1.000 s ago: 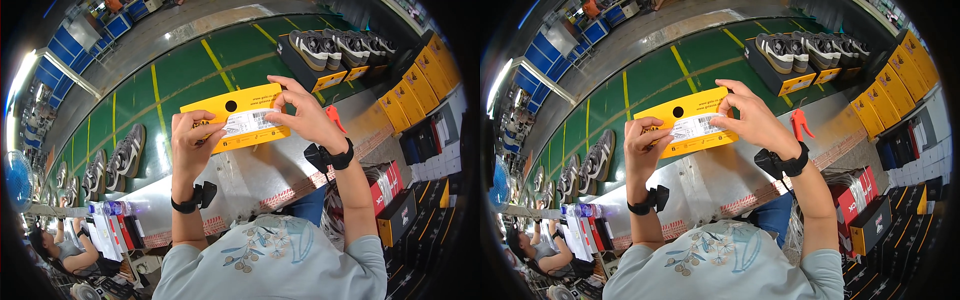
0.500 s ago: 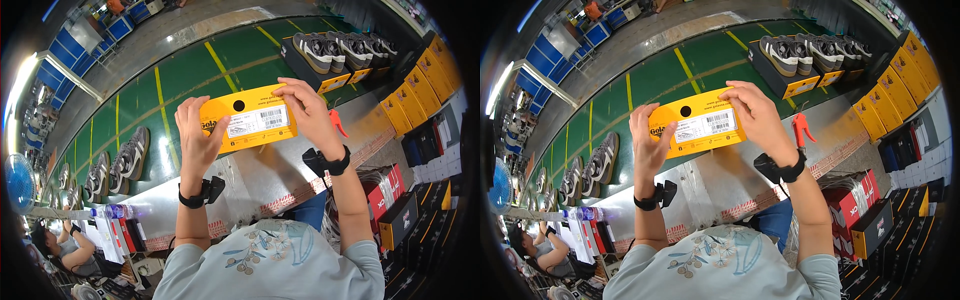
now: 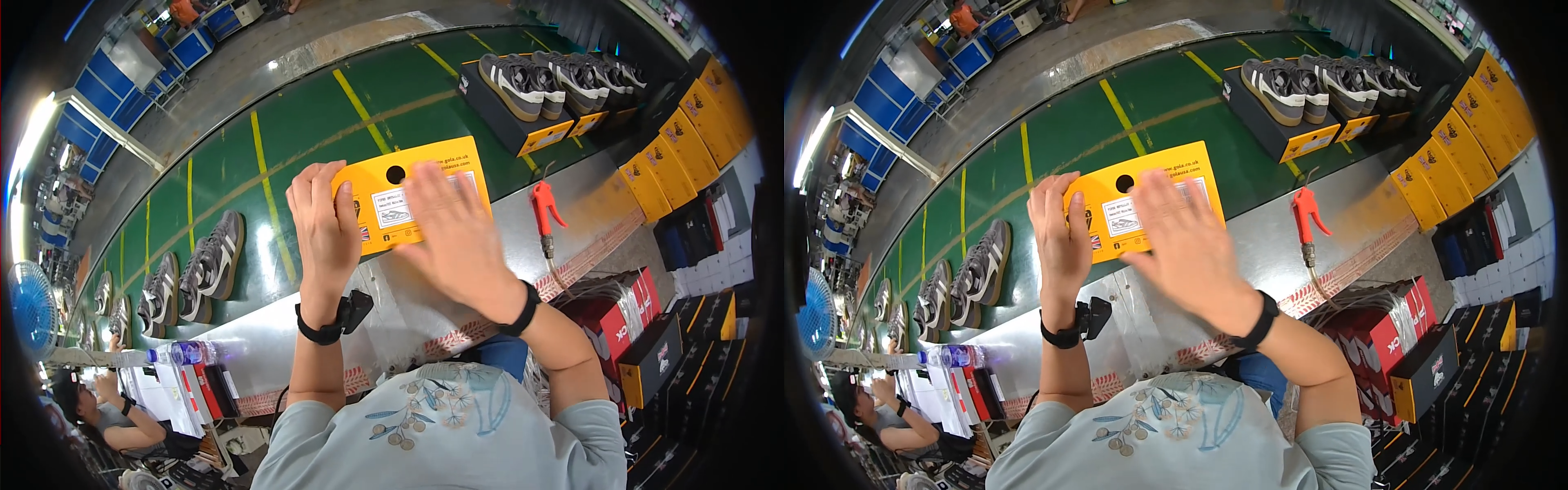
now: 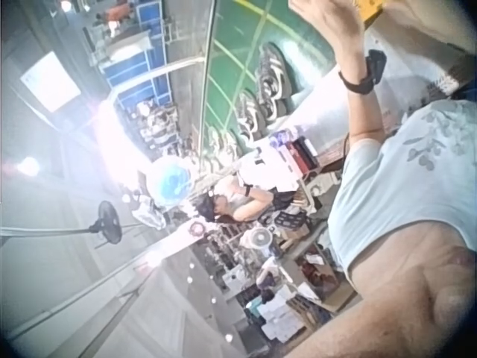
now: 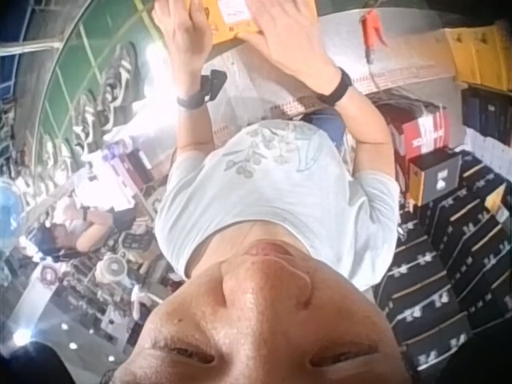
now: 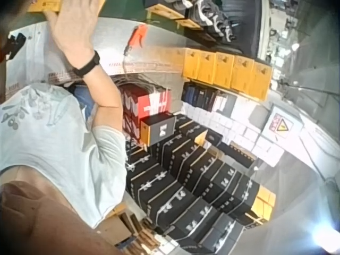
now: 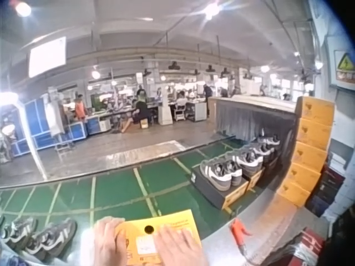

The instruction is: Applying identification labels to shoeboxes and stacking them by category in a warehouse.

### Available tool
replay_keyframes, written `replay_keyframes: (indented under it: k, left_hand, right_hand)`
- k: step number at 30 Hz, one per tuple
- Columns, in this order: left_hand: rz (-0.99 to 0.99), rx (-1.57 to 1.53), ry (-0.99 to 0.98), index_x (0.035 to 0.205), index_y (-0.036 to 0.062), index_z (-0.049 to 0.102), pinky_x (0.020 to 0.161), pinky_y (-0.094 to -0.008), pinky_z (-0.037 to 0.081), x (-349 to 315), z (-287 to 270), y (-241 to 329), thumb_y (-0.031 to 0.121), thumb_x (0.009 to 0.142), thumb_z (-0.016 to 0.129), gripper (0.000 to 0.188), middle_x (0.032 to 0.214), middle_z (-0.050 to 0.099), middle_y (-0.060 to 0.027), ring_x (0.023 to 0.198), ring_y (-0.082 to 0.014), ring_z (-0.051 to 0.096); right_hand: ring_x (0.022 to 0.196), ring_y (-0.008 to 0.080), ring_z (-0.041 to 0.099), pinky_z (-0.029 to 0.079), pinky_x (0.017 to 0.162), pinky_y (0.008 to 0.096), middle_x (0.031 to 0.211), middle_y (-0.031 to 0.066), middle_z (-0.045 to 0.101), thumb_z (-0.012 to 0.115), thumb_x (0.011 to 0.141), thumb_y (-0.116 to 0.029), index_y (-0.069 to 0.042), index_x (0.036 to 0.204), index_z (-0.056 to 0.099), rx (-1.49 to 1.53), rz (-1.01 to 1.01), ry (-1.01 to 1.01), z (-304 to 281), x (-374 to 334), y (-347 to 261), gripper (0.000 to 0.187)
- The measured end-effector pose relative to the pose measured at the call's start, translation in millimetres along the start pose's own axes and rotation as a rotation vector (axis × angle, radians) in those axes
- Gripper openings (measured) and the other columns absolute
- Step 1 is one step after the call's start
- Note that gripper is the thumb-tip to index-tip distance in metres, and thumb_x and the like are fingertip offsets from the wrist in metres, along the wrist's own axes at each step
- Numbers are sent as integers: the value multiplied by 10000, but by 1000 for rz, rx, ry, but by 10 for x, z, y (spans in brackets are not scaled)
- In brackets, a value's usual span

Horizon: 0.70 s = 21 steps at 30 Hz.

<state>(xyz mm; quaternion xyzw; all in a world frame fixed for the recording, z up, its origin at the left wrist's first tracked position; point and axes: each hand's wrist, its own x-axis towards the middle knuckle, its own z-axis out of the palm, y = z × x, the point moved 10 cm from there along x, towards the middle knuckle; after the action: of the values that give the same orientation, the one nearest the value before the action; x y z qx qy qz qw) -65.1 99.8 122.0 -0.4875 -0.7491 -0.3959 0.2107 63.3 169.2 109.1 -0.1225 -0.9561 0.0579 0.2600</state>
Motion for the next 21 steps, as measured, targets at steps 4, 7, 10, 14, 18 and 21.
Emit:
replay_keyframes:
  k: [4,7,10,14,18,21]
  left_hand:
    - [-76,-85,-32,1191,34,568,912,-424,441,-41,38,104,61,880,647,322,1202,490,-192,1089,-350,505]
    - [-171,-239,-69,1228,56,538,954,-394,448,-44,67,144,110,823,753,462,1251,450,-182,1172,-332,479]
    - [-173,-358,-134,1239,54,513,975,-400,452,-92,200,93,131,738,835,600,1280,427,-183,1208,-340,464]
    - [-102,-339,-144,1205,61,540,968,-400,465,-257,443,-246,56,795,757,465,1337,401,-183,1203,-369,498]
    - [-174,-256,-217,1147,64,591,925,-393,485,-588,558,-838,11,837,681,328,1294,486,-183,1170,-364,534]
    - [-277,-113,-256,1132,62,614,909,-387,484,-941,377,-1393,40,833,694,311,1207,557,-167,1137,-351,551]
  right_hand:
    - [1459,304,270,184,1179,513,1526,197,362,550,954,-369,20,1465,362,-189,175,7,-225,-278,569,669]
    - [1445,295,307,223,1169,479,1521,195,372,473,1009,-279,28,1490,307,259,528,-29,-82,-532,1066,595]
    - [1366,251,430,299,1129,344,1502,180,405,381,1030,-143,-13,1534,220,753,473,31,106,-634,1044,545]
    - [1416,284,359,270,1153,342,1529,214,351,445,983,-35,-57,1546,207,973,567,-33,770,-633,1285,612]
    - [1468,327,242,270,1163,356,1578,202,250,493,957,-16,-79,1550,189,714,432,-88,1218,-532,1228,670]
    - [1450,371,261,257,1170,387,1570,203,263,529,946,-54,-99,1522,292,704,388,-226,1388,-401,941,625]
